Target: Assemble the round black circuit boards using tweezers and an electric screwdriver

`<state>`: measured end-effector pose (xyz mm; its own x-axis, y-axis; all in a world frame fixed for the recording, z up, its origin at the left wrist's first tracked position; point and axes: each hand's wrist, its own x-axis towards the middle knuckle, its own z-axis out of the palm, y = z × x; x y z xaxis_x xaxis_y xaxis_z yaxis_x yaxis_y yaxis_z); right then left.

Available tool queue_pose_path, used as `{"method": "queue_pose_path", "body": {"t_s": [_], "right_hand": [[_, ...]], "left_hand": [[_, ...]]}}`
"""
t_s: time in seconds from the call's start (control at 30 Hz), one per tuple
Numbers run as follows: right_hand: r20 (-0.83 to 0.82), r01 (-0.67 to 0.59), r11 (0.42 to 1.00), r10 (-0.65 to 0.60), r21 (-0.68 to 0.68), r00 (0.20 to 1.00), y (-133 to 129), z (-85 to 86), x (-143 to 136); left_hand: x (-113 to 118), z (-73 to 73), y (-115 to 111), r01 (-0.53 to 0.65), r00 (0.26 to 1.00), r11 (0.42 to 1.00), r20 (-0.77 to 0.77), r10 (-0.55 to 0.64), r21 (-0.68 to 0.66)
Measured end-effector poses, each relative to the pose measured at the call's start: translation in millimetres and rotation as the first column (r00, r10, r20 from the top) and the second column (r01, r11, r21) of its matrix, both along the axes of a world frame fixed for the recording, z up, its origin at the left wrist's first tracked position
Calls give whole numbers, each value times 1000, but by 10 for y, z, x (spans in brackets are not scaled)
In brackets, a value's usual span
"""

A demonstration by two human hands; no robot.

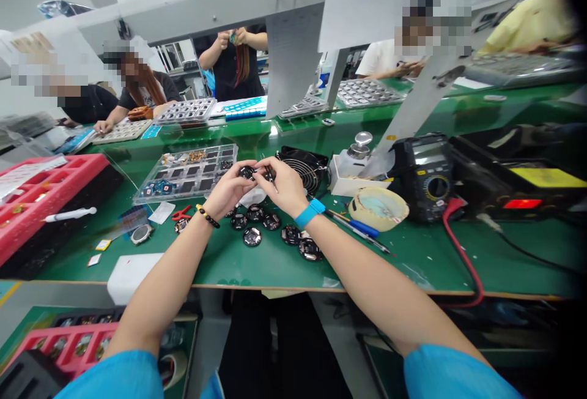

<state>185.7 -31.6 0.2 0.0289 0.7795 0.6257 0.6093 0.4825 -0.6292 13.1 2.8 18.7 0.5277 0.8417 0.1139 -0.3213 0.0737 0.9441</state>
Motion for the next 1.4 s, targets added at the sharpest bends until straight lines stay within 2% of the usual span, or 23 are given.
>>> {"method": "queue_pose_path", "body": {"t_s": [0.17,0.3,0.47,0.67,0.97,1.4], "right_hand": [[-11,-65,998,65,11,998,-5,16,7],[0,-84,996,84,29,996,-10,18,1],[27,-68,996,67,60,997,-9,19,-9],[70,-56,996,51,67,996,-6,10,-40],[80,-12,994,3,113,997,-14,-6,-69],[66,-29,990,21,135,998,-12,-7,-63]], "left_hand": [[-5,24,35,-43,995,995,87,50,-87],[-4,-3,57,-109,993,989,28,112,-95],[13,-33,35,-143,986,990,-94,141,-14],[41,-47,4,-279,939,949,-165,301,145],[30,-23,-10,-279,936,949,-178,302,144],[53,-55,22,-309,923,940,-190,334,147]]}}
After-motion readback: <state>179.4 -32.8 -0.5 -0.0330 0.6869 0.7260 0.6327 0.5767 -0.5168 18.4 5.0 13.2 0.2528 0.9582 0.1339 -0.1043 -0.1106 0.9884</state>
